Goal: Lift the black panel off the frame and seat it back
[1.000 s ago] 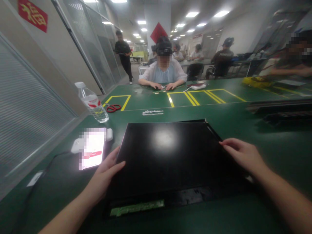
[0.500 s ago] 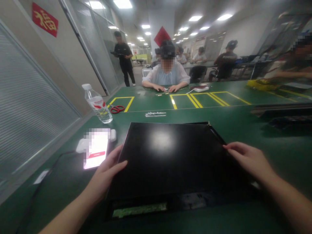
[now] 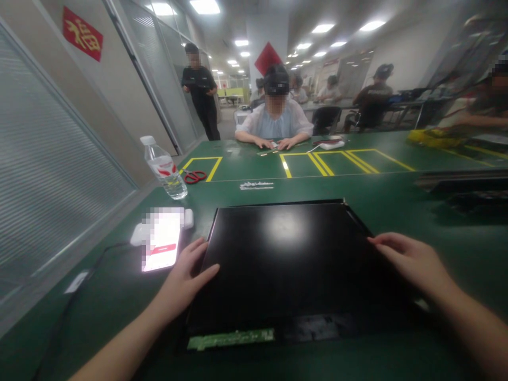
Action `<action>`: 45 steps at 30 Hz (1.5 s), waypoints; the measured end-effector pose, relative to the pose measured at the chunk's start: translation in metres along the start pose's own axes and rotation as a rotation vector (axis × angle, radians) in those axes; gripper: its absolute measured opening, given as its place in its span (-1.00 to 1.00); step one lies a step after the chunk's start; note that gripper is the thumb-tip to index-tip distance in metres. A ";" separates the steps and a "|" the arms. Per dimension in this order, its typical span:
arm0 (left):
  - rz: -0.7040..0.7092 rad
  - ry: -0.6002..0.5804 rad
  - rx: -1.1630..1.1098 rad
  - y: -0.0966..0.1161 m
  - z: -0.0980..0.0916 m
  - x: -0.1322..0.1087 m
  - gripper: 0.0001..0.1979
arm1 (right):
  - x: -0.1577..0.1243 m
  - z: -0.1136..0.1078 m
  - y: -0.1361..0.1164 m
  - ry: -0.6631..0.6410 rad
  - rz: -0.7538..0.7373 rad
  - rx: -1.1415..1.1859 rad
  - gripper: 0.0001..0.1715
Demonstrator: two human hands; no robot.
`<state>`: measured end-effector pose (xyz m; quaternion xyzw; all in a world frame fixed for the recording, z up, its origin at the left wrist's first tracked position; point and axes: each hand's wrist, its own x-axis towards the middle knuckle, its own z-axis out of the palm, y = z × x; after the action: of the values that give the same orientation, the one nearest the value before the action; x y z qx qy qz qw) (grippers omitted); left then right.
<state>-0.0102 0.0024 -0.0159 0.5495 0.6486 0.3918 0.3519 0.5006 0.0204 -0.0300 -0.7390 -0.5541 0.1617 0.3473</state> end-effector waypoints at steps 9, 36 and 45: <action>0.154 -0.046 0.284 -0.032 -0.003 0.010 -0.27 | 0.000 -0.004 -0.008 -0.050 0.079 -0.018 -0.54; 0.250 -0.071 0.487 -0.032 0.000 0.011 -0.32 | -0.001 -0.001 -0.004 -0.053 0.056 0.010 -0.54; 0.314 -0.059 0.539 -0.036 0.002 0.009 -0.41 | -0.001 0.000 -0.003 -0.044 0.060 -0.011 -0.53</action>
<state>-0.0253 0.0083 -0.0492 0.7276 0.6258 0.2390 0.1476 0.4986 0.0200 -0.0280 -0.7534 -0.5402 0.1853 0.3259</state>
